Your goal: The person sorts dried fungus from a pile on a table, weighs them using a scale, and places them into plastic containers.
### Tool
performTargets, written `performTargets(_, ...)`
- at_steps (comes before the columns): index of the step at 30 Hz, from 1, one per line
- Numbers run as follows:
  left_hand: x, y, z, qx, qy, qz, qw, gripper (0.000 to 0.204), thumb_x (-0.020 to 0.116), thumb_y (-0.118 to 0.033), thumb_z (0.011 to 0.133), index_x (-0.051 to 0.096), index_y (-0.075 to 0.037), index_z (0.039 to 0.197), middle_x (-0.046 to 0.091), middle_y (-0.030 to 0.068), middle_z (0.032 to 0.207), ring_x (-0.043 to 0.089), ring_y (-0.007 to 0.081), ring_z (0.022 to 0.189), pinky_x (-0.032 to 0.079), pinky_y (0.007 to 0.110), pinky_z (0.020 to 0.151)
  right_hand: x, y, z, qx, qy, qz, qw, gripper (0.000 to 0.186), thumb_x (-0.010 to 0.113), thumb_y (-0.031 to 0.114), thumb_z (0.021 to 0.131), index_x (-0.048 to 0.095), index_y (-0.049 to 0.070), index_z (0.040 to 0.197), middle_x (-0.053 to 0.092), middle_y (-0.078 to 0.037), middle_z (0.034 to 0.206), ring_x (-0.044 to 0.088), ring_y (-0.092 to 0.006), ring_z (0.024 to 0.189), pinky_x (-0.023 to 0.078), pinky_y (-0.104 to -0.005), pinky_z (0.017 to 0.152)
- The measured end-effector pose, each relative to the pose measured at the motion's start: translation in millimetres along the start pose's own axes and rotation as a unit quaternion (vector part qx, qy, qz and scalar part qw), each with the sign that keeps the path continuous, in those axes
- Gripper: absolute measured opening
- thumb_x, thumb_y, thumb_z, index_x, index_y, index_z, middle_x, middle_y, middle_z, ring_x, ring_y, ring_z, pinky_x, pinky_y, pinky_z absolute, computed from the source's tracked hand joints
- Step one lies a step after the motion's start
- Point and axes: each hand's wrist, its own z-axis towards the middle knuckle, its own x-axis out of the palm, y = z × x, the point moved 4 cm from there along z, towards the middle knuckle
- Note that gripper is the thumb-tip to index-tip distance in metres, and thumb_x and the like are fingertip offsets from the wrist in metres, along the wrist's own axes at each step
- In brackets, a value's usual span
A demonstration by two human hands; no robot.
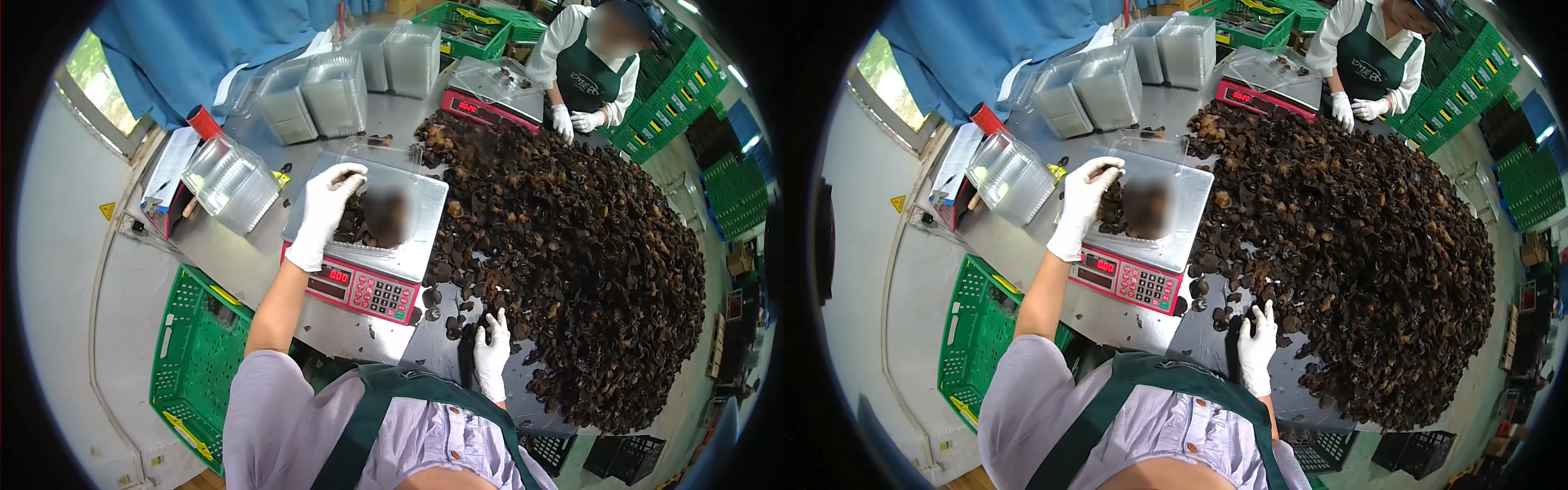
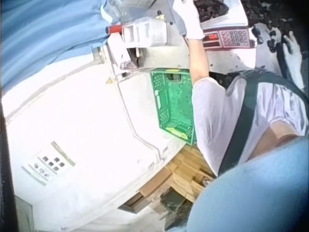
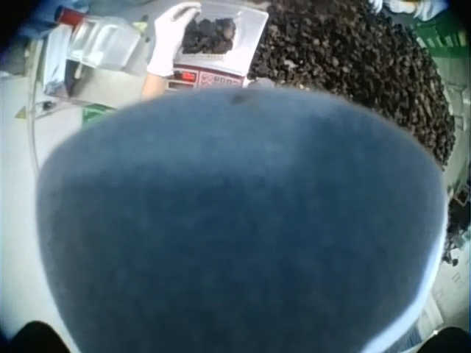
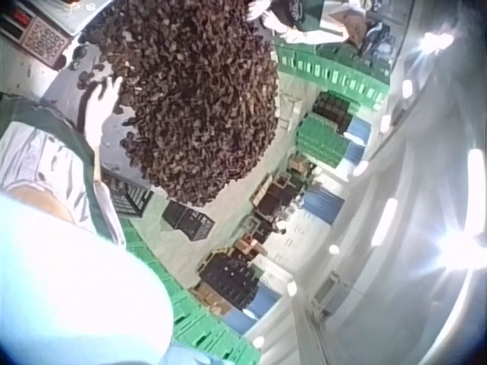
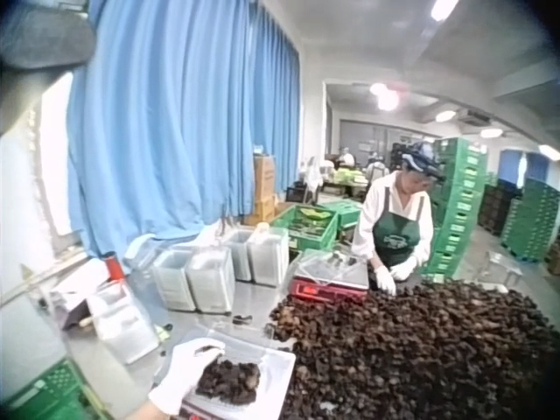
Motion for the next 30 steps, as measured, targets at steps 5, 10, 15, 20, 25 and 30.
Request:
performTargets(5, -24, 19, -3, -0.071, -0.016, -0.096, 0.993, 0.025, 0.053, -0.001, 0.092, 0.058, 0.000, 0.116, 0.064, 0.0077, 0.108, 0.064, 0.0178, 0.093, 0.051, 0.028, 0.084, -8, 11, 5, 0.001, 0.011, -0.001, 1.000, 0.034, 0.065, 0.008, 0.082, 0.060, 0.006, 0.116, 0.046, -0.011, 0.141, 0.054, -0.0280, 0.114, 0.045, -0.0346, 0.095)
performTargets(10, -25, 24, -9, -0.061, 0.010, -0.074, 0.995, 0.032, 0.049, -0.001, 0.091, 0.055, -0.002, 0.123, 0.062, 0.0075, 0.114, 0.063, 0.0173, 0.099, 0.051, 0.028, 0.084, -5, 8, 5, -0.012, 0.004, -0.005, 1.000, 0.031, 0.064, 0.012, 0.082, 0.061, 0.006, 0.113, 0.047, -0.012, 0.139, 0.054, -0.0302, 0.111, 0.046, -0.0360, 0.093)
performTargets(15, 4, 0, -20, 0.029, 0.143, 0.141, 0.979, 0.030, 0.059, -0.016, 0.087, 0.061, -0.001, 0.113, 0.067, 0.0105, 0.106, 0.062, 0.0182, 0.098, 0.048, 0.032, 0.088, -3, 6, 3, -0.008, 0.010, -0.004, 1.000, 0.031, 0.064, 0.012, 0.082, 0.062, 0.006, 0.113, 0.048, -0.012, 0.138, 0.055, -0.0302, 0.111, 0.046, -0.0360, 0.094)
performTargets(20, 25, 0, -27, 0.180, 0.181, 0.329, 0.909, 0.029, 0.060, -0.032, 0.082, 0.065, -0.012, 0.103, 0.066, 0.0113, 0.096, 0.063, 0.0302, 0.092, 0.050, 0.037, 0.082, -2, 3, 0, 0.027, 0.038, 0.010, 0.999, 0.032, 0.065, 0.011, 0.081, 0.062, 0.005, 0.112, 0.052, -0.012, 0.134, 0.056, -0.0307, 0.110, 0.047, -0.0362, 0.093)
performTargets(25, 23, -7, -29, 0.067, 0.177, 0.463, 0.866, 0.026, 0.061, -0.026, 0.082, 0.064, -0.011, 0.104, 0.064, 0.0088, 0.101, 0.060, 0.0289, 0.094, 0.048, 0.035, 0.085, -36, 29, 62, -0.027, -0.048, 0.094, 0.994, 0.030, 0.060, 0.009, 0.088, 0.061, 0.006, 0.119, 0.069, -0.015, 0.099, 0.067, -0.0176, 0.079, 0.052, -0.0296, 0.077)
performTargets(30, -4, 4, -10, 0.125, 0.066, 0.351, 0.926, 0.026, 0.059, -0.007, 0.082, 0.065, -0.005, 0.107, 0.066, 0.0112, 0.101, 0.064, 0.0268, 0.093, 0.049, 0.032, 0.084, -89, 76, 124, 0.028, -0.095, 0.230, 0.968, 0.027, 0.056, 0.010, 0.094, 0.060, 0.003, 0.120, 0.066, -0.002, 0.076, 0.062, -0.0066, 0.071, 0.048, -0.0215, 0.069)
